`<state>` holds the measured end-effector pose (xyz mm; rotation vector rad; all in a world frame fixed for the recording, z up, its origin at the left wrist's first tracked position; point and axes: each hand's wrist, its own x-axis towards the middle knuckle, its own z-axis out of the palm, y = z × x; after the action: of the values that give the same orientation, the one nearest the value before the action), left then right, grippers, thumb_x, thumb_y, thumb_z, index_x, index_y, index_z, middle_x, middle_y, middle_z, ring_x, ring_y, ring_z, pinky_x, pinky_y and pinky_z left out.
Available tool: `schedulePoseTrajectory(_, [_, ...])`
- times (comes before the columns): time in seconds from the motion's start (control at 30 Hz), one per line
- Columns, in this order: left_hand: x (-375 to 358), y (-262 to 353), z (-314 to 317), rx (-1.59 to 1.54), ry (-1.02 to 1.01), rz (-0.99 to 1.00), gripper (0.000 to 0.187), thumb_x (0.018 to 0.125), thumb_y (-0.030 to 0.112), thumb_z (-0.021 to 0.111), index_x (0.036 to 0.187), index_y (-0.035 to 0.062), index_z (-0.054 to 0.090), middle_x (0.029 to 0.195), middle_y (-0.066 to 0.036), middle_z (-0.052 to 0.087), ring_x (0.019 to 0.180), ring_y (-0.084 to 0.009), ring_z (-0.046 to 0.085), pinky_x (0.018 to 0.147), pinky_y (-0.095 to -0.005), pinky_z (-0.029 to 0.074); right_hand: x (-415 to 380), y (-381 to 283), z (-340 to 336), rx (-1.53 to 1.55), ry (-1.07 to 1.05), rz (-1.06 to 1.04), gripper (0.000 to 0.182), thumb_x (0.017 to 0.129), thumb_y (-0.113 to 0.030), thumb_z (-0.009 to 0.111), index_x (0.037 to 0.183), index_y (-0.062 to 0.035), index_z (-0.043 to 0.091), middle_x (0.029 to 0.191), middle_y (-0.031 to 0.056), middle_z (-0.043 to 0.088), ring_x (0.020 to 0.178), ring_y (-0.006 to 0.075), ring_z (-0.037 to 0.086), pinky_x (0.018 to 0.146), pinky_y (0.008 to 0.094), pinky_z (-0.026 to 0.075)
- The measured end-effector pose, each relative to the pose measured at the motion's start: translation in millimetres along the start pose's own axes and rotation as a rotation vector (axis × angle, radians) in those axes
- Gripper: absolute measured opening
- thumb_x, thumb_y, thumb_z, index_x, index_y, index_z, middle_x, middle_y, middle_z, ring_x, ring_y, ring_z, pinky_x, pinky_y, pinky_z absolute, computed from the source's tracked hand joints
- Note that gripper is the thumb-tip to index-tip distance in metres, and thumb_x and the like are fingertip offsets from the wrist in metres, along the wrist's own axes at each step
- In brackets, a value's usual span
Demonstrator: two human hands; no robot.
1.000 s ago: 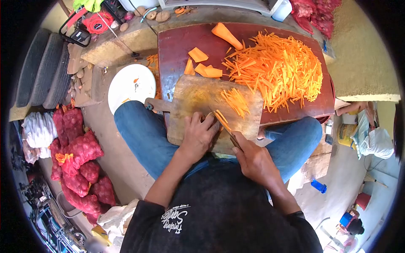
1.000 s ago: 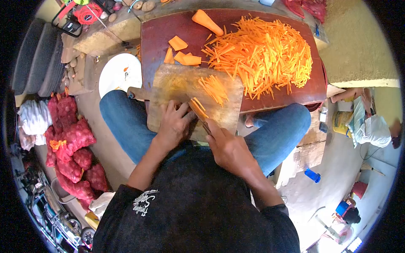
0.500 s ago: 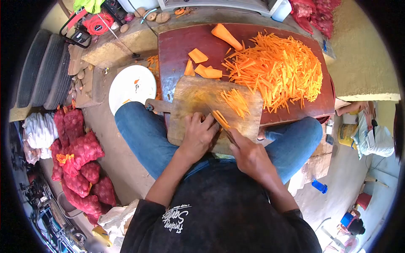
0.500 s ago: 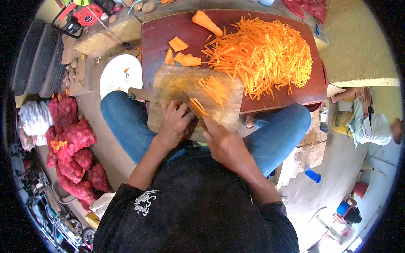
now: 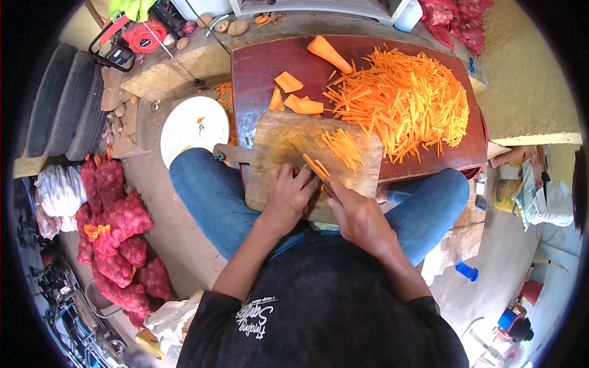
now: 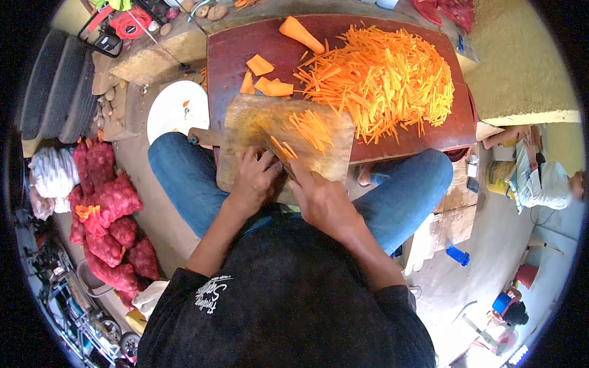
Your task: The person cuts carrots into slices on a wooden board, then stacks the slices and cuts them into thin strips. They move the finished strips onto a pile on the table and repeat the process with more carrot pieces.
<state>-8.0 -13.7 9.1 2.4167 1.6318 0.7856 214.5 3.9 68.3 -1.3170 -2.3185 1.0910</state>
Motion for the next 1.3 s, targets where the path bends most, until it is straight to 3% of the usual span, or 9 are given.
schedulePoseTrajectory(0.23, [-3.1,-0.7,5.1,0.009,0.024,-0.015,0.030,0.093,0.021,0.077,0.121,0.0106,0.082,0.117,-0.003,0.068,0.108,-0.0272,0.060,0.097,-0.0488,0.041,-17.0,0.0,-12.3,0.021,0.023,-0.064,0.055,0.106,-0.012,0.072,0.157,-0.0019,0.055,0.109,0.0320,0.076,0.099,0.0521,0.075,0.082,0.0573,0.061])
schedulePoseTrajectory(0.33, [-5.7,-2.7,7.0,0.009,0.015,-0.028,0.033,0.082,0.018,0.084,0.115,0.0135,0.082,0.120,-0.004,0.070,0.110,-0.0311,0.062,0.097,-0.0539,0.041,-4.8,8.2,4.1,0.000,0.052,-0.102,0.054,0.107,-0.015,0.071,0.156,-0.0016,0.054,0.105,0.0316,0.076,0.094,0.0521,0.075,0.078,0.0589,0.061])
schedulePoseTrajectory(0.43, [-4.4,-1.4,2.0,0.045,0.008,-0.016,0.028,0.092,0.019,0.076,0.118,0.0115,0.083,0.118,-0.002,0.069,0.109,-0.0266,0.062,0.097,-0.0499,0.040,5.8,7.2,6.0,-0.015,0.071,-0.126,0.053,0.108,-0.016,0.070,0.156,-0.0007,0.054,0.105,0.0314,0.076,0.094,0.0520,0.076,0.077,0.0587,0.061])
schedulePoseTrajectory(0.57, [-6.4,-1.3,4.9,0.040,0.027,-0.010,0.028,0.091,0.019,0.076,0.118,0.0110,0.083,0.117,-0.002,0.069,0.107,-0.0271,0.063,0.097,-0.0501,0.040,-8.4,1.9,-9.3,-0.007,0.048,-0.149,0.053,0.107,-0.015,0.070,0.155,-0.0008,0.054,0.104,0.0314,0.077,0.091,0.0516,0.076,0.075,0.0579,0.061])
schedulePoseTrajectory(0.67, [-6.1,-3.0,7.2,0.023,0.043,-0.016,0.029,0.091,0.018,0.076,0.118,0.0105,0.083,0.115,-0.003,0.068,0.106,-0.0274,0.063,0.098,-0.0501,0.040,-13.7,-11.2,-17.5,0.045,-0.055,0.047,0.050,0.106,-0.009,0.071,0.153,-0.0012,0.059,0.115,0.0344,0.075,0.105,0.0532,0.075,0.087,0.0569,0.061])
schedulePoseTrajectory(0.97, [-4.6,-3.6,5.4,0.012,0.028,0.005,0.029,0.089,0.018,0.076,0.117,0.0080,0.082,0.112,-0.005,0.066,0.107,-0.0287,0.062,0.101,-0.0506,0.040,-3.6,-8.5,-13.0,0.040,0.029,-0.082,0.050,0.106,-0.011,0.071,0.153,-0.0009,0.058,0.114,0.0335,0.076,0.105,0.0536,0.075,0.087,0.0558,0.061])
schedulePoseTrajectory(1.07, [-5.8,-7.6,9.7,-0.017,0.061,0.012,0.029,0.089,0.017,0.077,0.116,0.0072,0.082,0.112,-0.005,0.066,0.106,-0.0290,0.062,0.102,-0.0505,0.040,-11.8,-15.0,-20.9,0.034,-0.093,0.088,0.051,0.106,-0.010,0.071,0.153,-0.0006,0.058,0.115,0.0336,0.076,0.106,0.0537,0.075,0.088,0.0562,0.061])
schedulePoseTrajectory(1.17, [-3.4,-6.8,8.9,-0.034,0.067,0.021,0.028,0.088,0.016,0.077,0.114,0.0063,0.081,0.112,-0.006,0.067,0.107,-0.0291,0.062,0.103,-0.0497,0.041,2.4,5.7,4.3,0.024,0.025,-0.128,0.053,0.107,-0.014,0.071,0.156,-0.0011,0.054,0.110,0.0335,0.077,0.098,0.0512,0.077,0.078,0.0569,0.062])
schedulePoseTrajectory(1.3, [-4.3,-10.1,5.7,-0.026,0.042,0.028,0.026,0.087,0.013,0.078,0.112,0.0054,0.081,0.113,-0.007,0.068,0.107,-0.0295,0.062,0.102,-0.0483,0.042,10.5,-2.4,1.4,0.014,0.042,-0.104,0.052,0.107,-0.012,0.071,0.156,-0.0023,0.056,0.114,0.0332,0.077,0.103,0.0524,0.076,0.086,0.0563,0.062])
